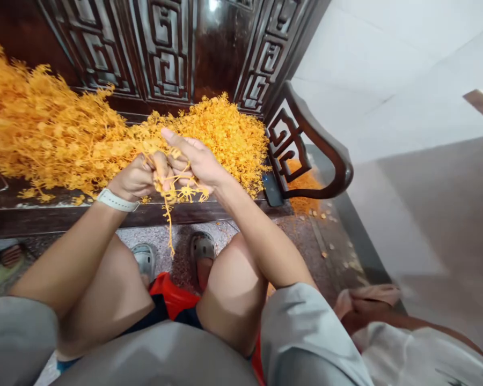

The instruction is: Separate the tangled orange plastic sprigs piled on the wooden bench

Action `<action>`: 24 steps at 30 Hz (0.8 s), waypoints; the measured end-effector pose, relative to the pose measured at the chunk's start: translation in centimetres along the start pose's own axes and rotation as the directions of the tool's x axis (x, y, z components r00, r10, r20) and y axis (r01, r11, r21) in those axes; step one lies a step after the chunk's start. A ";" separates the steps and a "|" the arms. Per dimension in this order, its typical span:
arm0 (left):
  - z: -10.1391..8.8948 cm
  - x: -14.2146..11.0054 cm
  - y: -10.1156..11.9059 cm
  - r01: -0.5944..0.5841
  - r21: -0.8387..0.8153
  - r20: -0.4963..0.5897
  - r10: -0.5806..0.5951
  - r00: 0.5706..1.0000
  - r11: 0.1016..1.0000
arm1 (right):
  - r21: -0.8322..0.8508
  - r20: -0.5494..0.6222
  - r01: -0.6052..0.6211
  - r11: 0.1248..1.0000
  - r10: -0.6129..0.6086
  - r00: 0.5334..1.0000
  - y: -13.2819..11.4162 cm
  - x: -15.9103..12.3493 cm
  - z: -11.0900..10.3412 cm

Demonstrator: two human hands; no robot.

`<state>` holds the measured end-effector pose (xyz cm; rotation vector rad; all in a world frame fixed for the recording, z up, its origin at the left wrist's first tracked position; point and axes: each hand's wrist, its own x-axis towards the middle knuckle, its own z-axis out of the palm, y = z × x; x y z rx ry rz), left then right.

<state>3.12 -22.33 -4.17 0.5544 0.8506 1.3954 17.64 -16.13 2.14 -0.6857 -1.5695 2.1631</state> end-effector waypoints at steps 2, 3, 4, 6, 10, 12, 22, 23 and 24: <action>-0.3 0.5 -0.1 -0.035 0.015 0.010 0.035 0.999 0.999 | 0.034 0.022 0.000 0.999 0.000 1.000 -0.3 0.6 -0.2; -0.4 0.8 -0.1 -0.064 0.027 0.042 0.063 0.997 0.998 | 0.051 0.032 0.004 0.999 -0.006 0.999 -0.4 1.0 -0.4; -0.6 1.1 -0.1 -0.093 0.039 0.088 0.089 0.992 0.995 | 0.065 0.044 0.007 0.998 -0.010 0.999 -0.4 1.3 -0.5; -1.1 1.6 0.0 -0.134 0.055 0.177 0.122 0.977 0.989 | 0.089 0.070 0.007 0.996 -0.013 0.997 -0.3 2.1 -0.8; -2.5 2.5 0.3 -0.126 0.087 0.147 0.113 0.983 0.988 | 0.121 0.108 0.000 0.993 -0.013 0.994 0.4 3.7 -1.3; -3.0 2.9 0.5 -0.126 0.109 0.124 0.113 0.986 0.986 | 0.137 0.109 0.014 0.991 -0.029 0.994 0.8 4.5 -1.5; -0.9 3.6 0.0 -0.226 0.210 0.038 0.223 0.974 0.951 | -0.132 -0.345 0.254 0.958 -0.285 0.895 1.5 8.6 -5.0; -0.6 3.7 -0.2 -0.246 0.212 -0.009 0.254 0.967 0.946 | -0.172 -0.360 0.279 0.945 -0.324 0.875 1.6 8.7 -5.2; -0.3 3.7 -0.3 -0.265 0.230 -0.044 0.282 0.958 0.936 | -0.216 -0.357 0.306 0.927 -0.367 0.859 1.7 8.8 -5.2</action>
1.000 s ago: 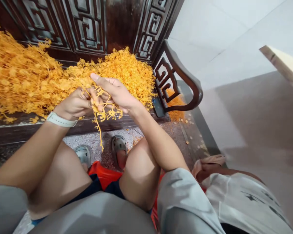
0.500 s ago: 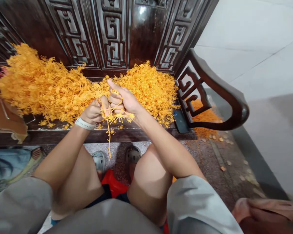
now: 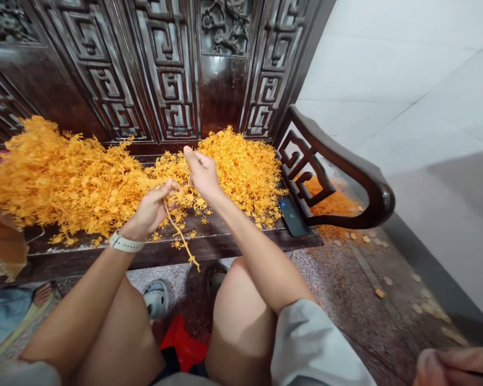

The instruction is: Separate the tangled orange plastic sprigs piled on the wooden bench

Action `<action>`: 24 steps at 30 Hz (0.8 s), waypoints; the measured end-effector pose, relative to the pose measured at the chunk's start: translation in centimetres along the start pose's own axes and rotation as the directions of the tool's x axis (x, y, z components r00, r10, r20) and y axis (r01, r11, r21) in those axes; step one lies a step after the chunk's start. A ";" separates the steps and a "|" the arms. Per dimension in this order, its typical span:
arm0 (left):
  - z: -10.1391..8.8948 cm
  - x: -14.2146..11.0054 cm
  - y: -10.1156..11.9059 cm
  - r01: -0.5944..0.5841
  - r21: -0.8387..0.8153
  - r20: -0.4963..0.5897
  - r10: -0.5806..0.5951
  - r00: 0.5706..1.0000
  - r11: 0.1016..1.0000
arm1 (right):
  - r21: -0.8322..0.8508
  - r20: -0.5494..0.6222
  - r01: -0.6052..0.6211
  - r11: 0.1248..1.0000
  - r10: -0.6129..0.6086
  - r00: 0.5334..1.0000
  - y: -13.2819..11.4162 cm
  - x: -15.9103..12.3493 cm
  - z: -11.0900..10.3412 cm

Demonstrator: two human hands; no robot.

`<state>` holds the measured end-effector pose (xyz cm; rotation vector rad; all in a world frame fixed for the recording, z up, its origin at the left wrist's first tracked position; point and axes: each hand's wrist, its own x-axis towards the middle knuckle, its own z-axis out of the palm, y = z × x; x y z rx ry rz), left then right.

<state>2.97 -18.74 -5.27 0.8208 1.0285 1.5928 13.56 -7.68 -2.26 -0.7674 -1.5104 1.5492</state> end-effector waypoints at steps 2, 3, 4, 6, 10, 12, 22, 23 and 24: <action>0.5 0.0 -0.1 -0.037 0.101 -0.046 0.041 0.998 0.994 | -0.075 0.020 0.095 0.993 -0.094 0.995 0.1 -0.1 0.1; 0.7 0.0 -0.2 -0.048 0.167 -0.058 0.059 0.997 0.985 | -0.114 0.044 0.134 0.984 -0.130 0.991 0.1 -0.2 0.2; 0.8 0.0 -0.2 -0.051 0.223 -0.068 0.068 0.995 0.974 | -0.150 0.085 0.158 0.976 -0.147 0.986 0.1 -0.2 0.2; 0.8 -0.1 -0.3 -0.033 0.296 -0.079 0.059 0.995 0.955 | -0.203 0.218 0.170 0.964 -0.125 0.968 -0.1 -0.4 0.1; -0.1 -0.3 -0.1 -0.010 0.381 0.054 -0.011 0.998 0.925 | -0.198 0.454 0.061 0.978 0.036 0.890 -0.6 -0.9 -0.1; -0.9 -0.5 0.5 -0.046 0.450 0.150 -0.025 0.988 0.892 | -0.137 0.496 -0.057 0.989 0.119 0.860 -0.8 -1.1 0.1; -2.5 -1.5 2.0 -0.093 0.395 0.348 -0.056 0.936 0.914 | -0.009 0.514 -0.350 0.937 0.304 0.802 -2.2 -2.6 0.9; -2.4 -1.7 1.9 -0.102 0.308 0.398 -0.030 0.917 0.946 | 0.031 0.531 -0.370 0.929 0.298 0.793 -2.4 -2.6 0.8; -2.2 -1.8 1.7 -0.108 0.218 0.437 0.002 0.899 0.970 | 0.076 0.551 -0.391 0.917 0.288 0.783 -2.6 -2.7 0.6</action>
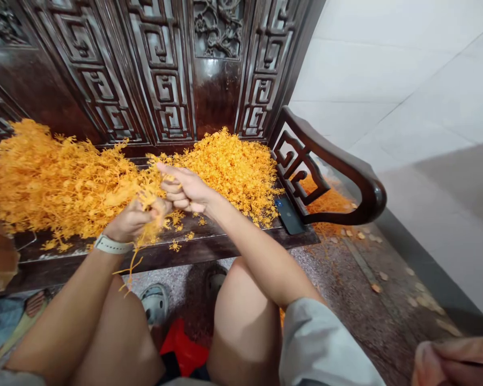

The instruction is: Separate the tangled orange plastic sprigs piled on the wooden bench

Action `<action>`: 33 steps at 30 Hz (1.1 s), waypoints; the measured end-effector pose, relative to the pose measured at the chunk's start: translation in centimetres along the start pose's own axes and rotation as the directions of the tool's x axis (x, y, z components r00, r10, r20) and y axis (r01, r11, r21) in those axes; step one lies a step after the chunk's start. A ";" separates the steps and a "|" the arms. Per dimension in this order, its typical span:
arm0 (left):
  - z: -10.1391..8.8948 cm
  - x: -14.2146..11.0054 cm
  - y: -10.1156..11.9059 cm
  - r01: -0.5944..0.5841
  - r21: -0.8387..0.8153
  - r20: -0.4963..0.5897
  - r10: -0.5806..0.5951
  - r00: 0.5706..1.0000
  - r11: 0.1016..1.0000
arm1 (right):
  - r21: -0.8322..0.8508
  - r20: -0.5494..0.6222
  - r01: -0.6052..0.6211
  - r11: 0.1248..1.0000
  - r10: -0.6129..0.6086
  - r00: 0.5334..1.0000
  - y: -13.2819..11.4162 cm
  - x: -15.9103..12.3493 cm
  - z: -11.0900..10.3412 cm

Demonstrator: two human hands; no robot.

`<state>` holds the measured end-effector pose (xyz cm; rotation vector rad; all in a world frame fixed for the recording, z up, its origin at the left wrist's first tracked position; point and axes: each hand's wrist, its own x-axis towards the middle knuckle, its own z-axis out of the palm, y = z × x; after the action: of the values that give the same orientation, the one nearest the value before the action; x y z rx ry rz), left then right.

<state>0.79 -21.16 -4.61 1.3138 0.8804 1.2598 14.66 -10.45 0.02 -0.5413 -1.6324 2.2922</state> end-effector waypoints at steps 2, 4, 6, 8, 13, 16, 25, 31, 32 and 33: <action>0.9 0.1 -0.1 -0.053 -0.150 0.001 0.054 0.999 0.987 | 0.082 0.012 0.043 0.996 -0.045 0.999 -0.5 -0.2 -0.2; 1.9 0.5 0.0 -0.048 -0.249 -0.080 0.028 0.996 0.967 | 0.061 -0.048 0.126 0.990 -0.123 0.991 -1.0 -0.2 -0.7; 2.6 1.2 -0.1 -0.007 -0.294 -0.141 -0.037 0.989 0.956 | -0.082 -0.163 0.203 0.976 -0.215 0.963 -1.4 0.1 -1.7; 2.8 1.8 -0.2 0.020 -0.303 -0.193 -0.082 0.978 0.953 | -0.329 -0.324 0.239 0.914 -0.347 0.880 -1.5 0.6 -3.2; 1.5 2.7 -0.7 0.006 -0.288 -0.461 -0.145 0.876 0.958 | -0.809 -0.542 -0.074 0.583 -0.691 0.478 -0.6 1.5 -7.8; 0.7 2.9 -1.1 -0.016 -0.304 -0.545 -0.160 0.823 0.953 | -0.803 -0.591 -0.196 0.563 -0.708 0.386 0.1 1.6 -9.6; 0.5 3.3 -2.0 -0.045 -0.214 -0.614 -0.098 0.783 0.976 | -0.564 -0.419 0.145 0.813 -0.433 0.798 1.5 3.1 -4.5; 0.0 3.9 -2.1 -0.146 -0.170 -0.707 -0.017 0.707 0.975 | -0.171 -0.458 0.098 0.980 -0.168 0.873 1.8 3.5 -0.7; -0.3 4.0 -2.1 -0.157 -0.166 -0.724 -0.012 0.690 0.973 | -0.119 -0.460 0.091 0.989 -0.136 0.878 1.7 3.5 -0.6; -0.6 4.0 -1.9 -0.167 -0.165 -0.735 -0.008 0.678 0.972 | -0.067 -0.452 0.087 0.994 -0.108 0.885 1.5 3.4 -0.5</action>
<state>1.19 -16.85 -5.80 0.6355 1.1913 1.9555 11.81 -9.02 -2.04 -0.9072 -1.4392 1.8722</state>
